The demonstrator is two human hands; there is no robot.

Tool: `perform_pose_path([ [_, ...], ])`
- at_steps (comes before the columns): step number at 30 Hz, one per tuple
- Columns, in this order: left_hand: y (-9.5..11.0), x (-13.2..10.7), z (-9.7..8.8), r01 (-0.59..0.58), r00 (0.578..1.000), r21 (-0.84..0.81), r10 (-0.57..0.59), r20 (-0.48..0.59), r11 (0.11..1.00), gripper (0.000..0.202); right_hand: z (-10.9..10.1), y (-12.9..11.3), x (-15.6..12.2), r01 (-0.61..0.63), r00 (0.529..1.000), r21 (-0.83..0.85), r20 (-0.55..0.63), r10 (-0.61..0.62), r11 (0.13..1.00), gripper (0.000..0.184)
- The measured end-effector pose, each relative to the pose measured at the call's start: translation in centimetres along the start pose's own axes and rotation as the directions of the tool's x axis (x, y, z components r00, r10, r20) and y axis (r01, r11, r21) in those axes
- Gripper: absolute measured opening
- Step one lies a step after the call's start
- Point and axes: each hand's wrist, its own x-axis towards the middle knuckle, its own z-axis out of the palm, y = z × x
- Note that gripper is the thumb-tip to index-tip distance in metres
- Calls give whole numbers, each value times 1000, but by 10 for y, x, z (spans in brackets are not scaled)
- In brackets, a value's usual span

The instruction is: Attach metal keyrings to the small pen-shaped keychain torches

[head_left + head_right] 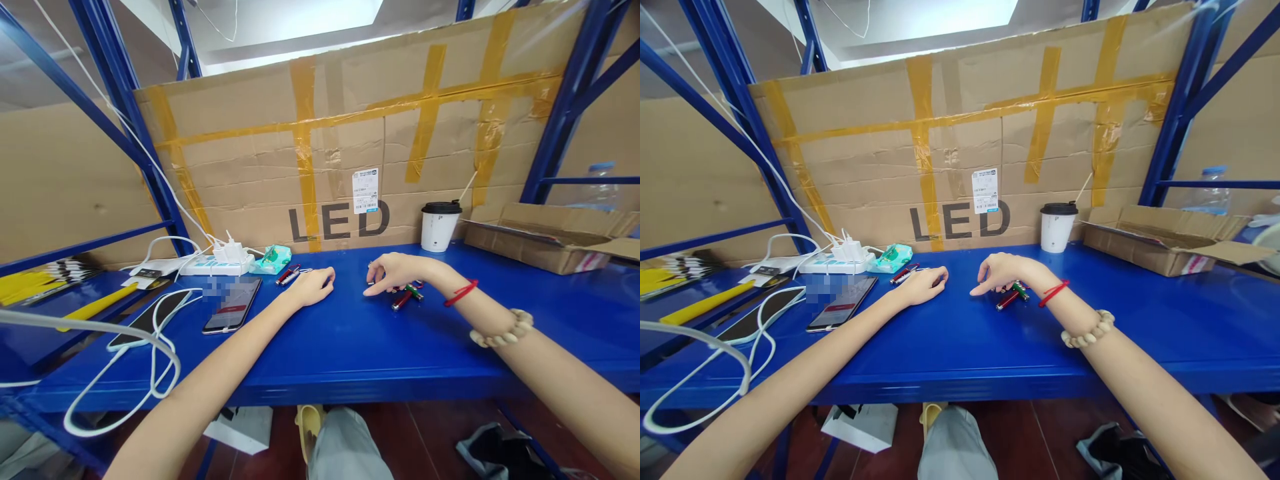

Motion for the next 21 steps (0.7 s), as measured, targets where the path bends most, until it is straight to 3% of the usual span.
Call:
perform_pose_path([
  [3, 0, 0, -1, -4, 1000, 7, 4, 4, 1000, 18, -7, 4, -3, 146, 989, -66, -15, -147, 987, 56],
  [6, -1, 1, 0, -3, 1000, 8, 3, 4, 1000, 18, -15, 14, -8, 284, 957, -7, 67, -283, 959, 59],
  [10, -3, 1, 5, 37, 999, -63, -39, -33, 997, 17, -17, 26, -10, 264, 905, 133, 307, -293, 955, 52],
  [12, -3, 1, 7, 72, 996, -93, -77, -50, 993, 17, -14, 26, -7, 228, 891, 147, 366, -267, 963, 44],
  [17, -1, -3, 8, 105, 990, -94, -113, -81, 990, 16, -4, 15, 2, 270, 903, 186, 293, -315, 945, 31],
  [21, -2, -8, 7, 94, 990, -91, -102, -95, 991, 17, 0, 9, 4, 298, 934, 151, 160, -320, 943, 34],
])
